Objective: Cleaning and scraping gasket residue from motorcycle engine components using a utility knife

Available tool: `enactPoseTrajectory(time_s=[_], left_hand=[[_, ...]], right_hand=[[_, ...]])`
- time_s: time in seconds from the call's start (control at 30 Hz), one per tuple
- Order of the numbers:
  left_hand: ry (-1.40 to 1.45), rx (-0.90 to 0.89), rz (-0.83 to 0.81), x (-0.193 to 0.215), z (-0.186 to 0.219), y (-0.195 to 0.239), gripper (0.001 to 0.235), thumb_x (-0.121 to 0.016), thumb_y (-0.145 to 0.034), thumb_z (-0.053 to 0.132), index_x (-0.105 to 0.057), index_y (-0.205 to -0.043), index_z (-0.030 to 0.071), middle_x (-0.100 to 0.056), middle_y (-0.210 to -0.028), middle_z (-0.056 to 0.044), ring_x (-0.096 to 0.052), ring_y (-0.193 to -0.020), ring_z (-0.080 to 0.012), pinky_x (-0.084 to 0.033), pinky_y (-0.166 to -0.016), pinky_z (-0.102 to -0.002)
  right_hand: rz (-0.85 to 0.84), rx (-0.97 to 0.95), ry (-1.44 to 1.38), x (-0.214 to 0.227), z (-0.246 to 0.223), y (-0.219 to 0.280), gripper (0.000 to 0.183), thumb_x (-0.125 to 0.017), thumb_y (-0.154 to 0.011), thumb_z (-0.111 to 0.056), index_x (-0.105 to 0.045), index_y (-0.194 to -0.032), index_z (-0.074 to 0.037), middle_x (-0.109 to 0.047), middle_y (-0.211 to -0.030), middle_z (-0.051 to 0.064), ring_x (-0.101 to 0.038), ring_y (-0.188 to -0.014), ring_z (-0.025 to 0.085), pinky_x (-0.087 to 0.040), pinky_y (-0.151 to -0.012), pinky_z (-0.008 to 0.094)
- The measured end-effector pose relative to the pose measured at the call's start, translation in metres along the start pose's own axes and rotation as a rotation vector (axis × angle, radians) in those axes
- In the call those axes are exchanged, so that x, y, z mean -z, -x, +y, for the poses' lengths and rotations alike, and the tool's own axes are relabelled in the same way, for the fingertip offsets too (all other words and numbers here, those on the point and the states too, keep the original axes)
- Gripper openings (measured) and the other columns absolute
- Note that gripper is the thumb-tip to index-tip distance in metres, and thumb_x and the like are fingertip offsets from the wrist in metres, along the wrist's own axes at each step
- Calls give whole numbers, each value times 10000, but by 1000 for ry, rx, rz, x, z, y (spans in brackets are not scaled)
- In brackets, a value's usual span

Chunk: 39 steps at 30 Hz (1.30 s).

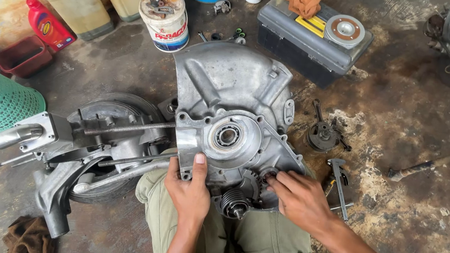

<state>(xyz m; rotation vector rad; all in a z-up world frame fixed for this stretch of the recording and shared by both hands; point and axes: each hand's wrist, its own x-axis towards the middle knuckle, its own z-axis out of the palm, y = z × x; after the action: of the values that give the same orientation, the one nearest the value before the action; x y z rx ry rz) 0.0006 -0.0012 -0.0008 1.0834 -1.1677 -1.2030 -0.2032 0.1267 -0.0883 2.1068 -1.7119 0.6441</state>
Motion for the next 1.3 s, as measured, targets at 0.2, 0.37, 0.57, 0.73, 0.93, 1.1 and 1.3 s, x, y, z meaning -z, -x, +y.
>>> enactPoseTrajectory(time_s=[0.2, 0.37, 0.57, 0.73, 0.93, 1.1, 1.3], left_hand=[[-10, -7, -2, 1, 1, 0, 200, -788, -894, 217, -661, -842, 71, -633, -716, -46, -530, -721, -110, -501, -699, -308], [-14, 3, -4, 1, 0, 0, 207, -788, -899, 220, -662, -843, 66, -639, -721, -52, -532, -726, -115, -504, -703, -319], [-4, 4, 0, 3, 1, 0, 220, -791, -893, 230, -655, -837, 67, -630, -717, -51, -528, -727, -115, -501, -704, -312], [-21, 12, 1, 4, -1, 1, 216, -784, -893, 223, -655, -841, 57, -627, -717, -57, -526, -730, -122, -503, -707, -321], [-56, 44, -78, 7, -8, -3, 286, -656, -927, 192, -683, -1053, -64, -743, -922, -129, -633, -794, -159, -535, -785, -287], [-85, 59, -69, 9, -10, -2, 319, -667, -920, 228, -677, -1067, -55, -746, -938, -133, -647, -808, -169, -543, -806, -305], [-100, 77, -54, 7, -15, -5, 342, -674, -917, 249, -671, -1073, -56, -743, -959, -139, -650, -826, -173, -544, -814, -304]], right_hand=[[48, -140, -125, 21, -5, 1, 157, -699, -934, -190, -701, -1060, -97, -570, -792, 16, -600, -572, 169, -530, -469, 293], [-28, -3, 22, 10, -1, 1, 131, -595, -986, -147, -704, -972, -76, -569, -820, 53, -590, -580, 196, -519, -472, 315], [58, 30, -4, 10, -5, -2, 189, -530, -1010, -99, -651, -869, -68, -517, -788, 66, -574, -572, 254, -507, -467, 329], [94, -28, -27, 4, -13, 13, 144, -557, -996, -113, -655, -894, -83, -527, -786, 56, -578, -576, 255, -520, -472, 332], [-88, -135, 3, 4, -18, 12, 260, -697, -823, 90, -712, -1064, -7, -570, -1044, 70, -620, -689, 147, -616, -575, 190], [-2, -217, -69, 19, -31, 1, 156, -768, -880, -109, -634, -891, -32, -612, -936, 90, -616, -634, 172, -614, -588, 257], [490, -411, -132, 16, -16, -1, 420, -798, -770, -64, -595, -1095, 110, -546, -1058, 171, -559, -948, 272, -545, -794, 322]])
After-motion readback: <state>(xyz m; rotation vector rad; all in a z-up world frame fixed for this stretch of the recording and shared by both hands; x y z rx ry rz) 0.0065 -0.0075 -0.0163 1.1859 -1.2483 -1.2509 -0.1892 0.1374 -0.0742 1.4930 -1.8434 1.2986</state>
